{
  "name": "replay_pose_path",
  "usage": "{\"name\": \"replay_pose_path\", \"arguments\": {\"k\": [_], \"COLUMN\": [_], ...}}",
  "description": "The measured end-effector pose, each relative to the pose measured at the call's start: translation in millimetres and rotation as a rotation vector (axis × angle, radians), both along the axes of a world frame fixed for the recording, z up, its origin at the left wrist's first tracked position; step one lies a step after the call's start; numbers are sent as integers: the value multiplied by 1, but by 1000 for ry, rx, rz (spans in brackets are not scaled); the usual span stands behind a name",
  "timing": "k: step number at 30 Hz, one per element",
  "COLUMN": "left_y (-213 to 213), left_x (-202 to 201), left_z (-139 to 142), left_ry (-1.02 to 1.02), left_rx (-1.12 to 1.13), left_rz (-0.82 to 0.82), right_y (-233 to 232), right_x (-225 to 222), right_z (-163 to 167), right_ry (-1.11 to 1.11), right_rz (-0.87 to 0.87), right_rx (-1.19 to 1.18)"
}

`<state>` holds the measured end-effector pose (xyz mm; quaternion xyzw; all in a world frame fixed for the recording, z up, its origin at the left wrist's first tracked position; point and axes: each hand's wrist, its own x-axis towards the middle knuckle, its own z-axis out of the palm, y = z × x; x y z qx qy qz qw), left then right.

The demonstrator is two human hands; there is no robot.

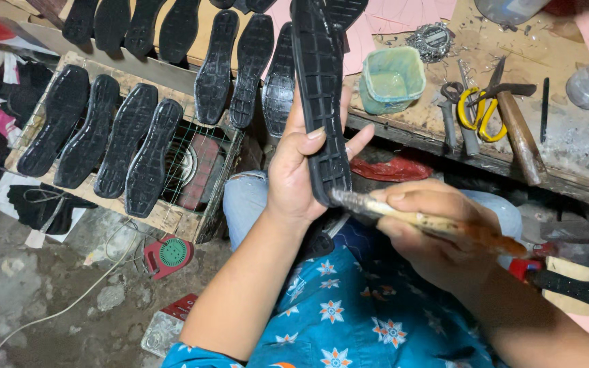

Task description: The person applies a liquid adhesive to the bottom surface of black shoe soles using a brush. They repeatedly dip the brush into a container and spread the glue across the sole, then place the treated sole on a nearby stack.

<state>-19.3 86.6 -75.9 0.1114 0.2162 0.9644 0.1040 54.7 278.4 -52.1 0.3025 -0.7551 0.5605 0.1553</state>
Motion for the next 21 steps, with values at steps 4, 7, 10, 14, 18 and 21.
{"name": "replay_pose_path", "arguments": {"k": [4, 7, 10, 14, 18, 21], "left_y": [8, 10, 8, 6, 6, 2], "left_x": [2, 1, 0, 0, 1, 0], "left_z": [4, 4, 2, -3, -9, -11], "left_ry": [-22, -5, -35, -75, -87, -87], "left_rx": [-57, -80, -68, -20, 56, 138], "left_rz": [86, 137, 154, 81, 2, -46], "right_y": [-12, -11, -5, 0, -1, 4], "right_x": [-2, -1, 0, -5, -8, -5], "right_z": [0, 7, 14, 17, 10, 8], "right_ry": [25, 27, 21, 14, -50, -198], "right_rz": [-117, -86, -71, 40, 50, 167], "right_rx": [55, 137, 258, 173, 114, 40]}}
